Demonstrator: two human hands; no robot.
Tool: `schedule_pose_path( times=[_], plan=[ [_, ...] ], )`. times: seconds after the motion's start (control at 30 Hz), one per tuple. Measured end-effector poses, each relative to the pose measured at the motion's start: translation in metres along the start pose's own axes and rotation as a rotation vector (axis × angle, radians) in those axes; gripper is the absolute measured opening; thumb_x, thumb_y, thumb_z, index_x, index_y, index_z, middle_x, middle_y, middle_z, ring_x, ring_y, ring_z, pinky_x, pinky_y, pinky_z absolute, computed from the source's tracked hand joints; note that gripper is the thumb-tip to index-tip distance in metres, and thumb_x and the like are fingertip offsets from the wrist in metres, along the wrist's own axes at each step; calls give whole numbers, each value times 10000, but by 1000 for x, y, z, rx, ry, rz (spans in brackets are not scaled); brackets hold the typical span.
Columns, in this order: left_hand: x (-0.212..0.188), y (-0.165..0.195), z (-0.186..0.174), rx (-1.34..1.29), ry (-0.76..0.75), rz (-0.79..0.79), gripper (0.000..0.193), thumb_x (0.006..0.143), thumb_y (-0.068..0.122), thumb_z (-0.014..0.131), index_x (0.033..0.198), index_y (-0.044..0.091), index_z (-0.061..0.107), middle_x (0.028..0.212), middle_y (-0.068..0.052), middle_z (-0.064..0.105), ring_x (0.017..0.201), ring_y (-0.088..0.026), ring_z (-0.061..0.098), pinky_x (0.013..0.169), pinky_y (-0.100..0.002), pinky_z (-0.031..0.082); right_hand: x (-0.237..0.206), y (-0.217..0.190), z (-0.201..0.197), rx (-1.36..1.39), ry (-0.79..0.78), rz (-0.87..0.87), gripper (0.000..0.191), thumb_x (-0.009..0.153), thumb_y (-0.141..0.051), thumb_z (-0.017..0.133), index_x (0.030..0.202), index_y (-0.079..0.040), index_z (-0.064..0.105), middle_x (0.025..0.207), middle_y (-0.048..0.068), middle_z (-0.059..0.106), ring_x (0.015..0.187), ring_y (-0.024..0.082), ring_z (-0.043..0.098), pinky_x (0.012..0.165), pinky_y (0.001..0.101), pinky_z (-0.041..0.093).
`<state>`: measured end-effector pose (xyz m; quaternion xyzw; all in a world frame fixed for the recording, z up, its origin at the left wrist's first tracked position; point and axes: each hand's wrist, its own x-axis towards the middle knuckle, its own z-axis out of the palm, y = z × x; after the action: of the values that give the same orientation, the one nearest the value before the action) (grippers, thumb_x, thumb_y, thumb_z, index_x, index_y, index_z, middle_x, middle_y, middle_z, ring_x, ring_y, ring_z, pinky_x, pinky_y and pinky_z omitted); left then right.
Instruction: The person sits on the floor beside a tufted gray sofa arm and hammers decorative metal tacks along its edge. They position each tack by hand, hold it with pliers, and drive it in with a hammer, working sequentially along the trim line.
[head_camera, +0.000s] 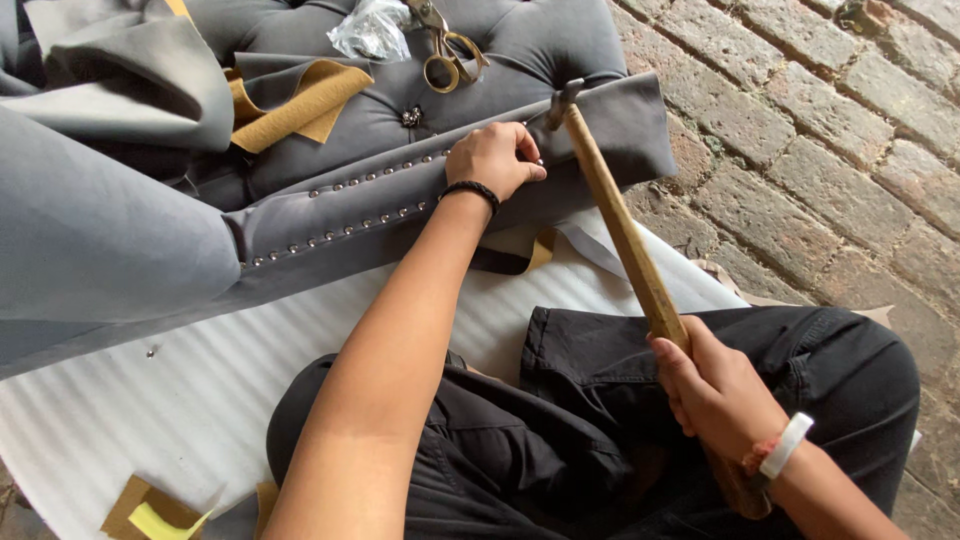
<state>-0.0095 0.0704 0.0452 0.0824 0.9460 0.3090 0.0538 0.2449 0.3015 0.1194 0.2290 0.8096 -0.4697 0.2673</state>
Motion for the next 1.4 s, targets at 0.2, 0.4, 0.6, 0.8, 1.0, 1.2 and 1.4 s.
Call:
schedule_pose_path(
  times=[0.2,0.4,0.6,0.8,1.0,1.2,1.4],
  plan=[
    [-4,-11,-6,7,-37,65,511,622,328,951,1008,179,651,944,-28,750,982,-264,707,838,-435,529,-7,-11,-2,4,35,-84,354,1004,-399,534,1129,-76,611,604,61,528,432,168,519,410,334,455],
    [-4,-12,-7,5,-45,74,545,593,320,971,993,165,635,902,-23,743,985,-271,701,844,-430,525,-12,-20,-8,97,-39,78,352,1008,-388,539,1138,-67,602,641,53,499,440,180,490,404,346,433],
    [-5,-17,-10,-24,-64,99,546,597,274,974,994,152,620,836,-26,716,941,-265,700,828,-433,523,-7,-10,-14,80,-19,-117,384,1022,-380,520,1049,2,541,628,46,504,433,169,486,378,333,435],
    [0,-23,-11,-49,-94,114,571,571,246,982,990,143,607,784,0,690,876,-223,694,780,-401,523,7,-38,-73,189,-280,-61,358,1026,-354,469,1221,-61,538,617,115,572,362,230,548,294,405,507],
    [4,-42,-18,-295,-145,171,488,614,130,925,994,115,618,742,14,656,733,-130,667,702,-313,538,6,-82,-87,-179,129,-62,373,1139,-396,440,1276,-55,508,742,135,566,438,229,498,354,403,474],
    [10,-44,-23,-335,-182,186,460,619,99,912,967,99,610,713,17,641,688,-113,643,686,-292,533,-5,-87,-88,-110,-155,102,357,1081,-382,486,1289,-94,528,695,158,586,393,255,540,316,440,514],
    [5,-41,-24,-318,-170,166,452,615,87,908,959,103,615,724,19,648,699,-111,648,685,-298,533,4,-77,-80,-448,-58,126,351,1124,-409,458,1184,-72,535,728,144,586,431,277,547,366,448,504]
  ],
)
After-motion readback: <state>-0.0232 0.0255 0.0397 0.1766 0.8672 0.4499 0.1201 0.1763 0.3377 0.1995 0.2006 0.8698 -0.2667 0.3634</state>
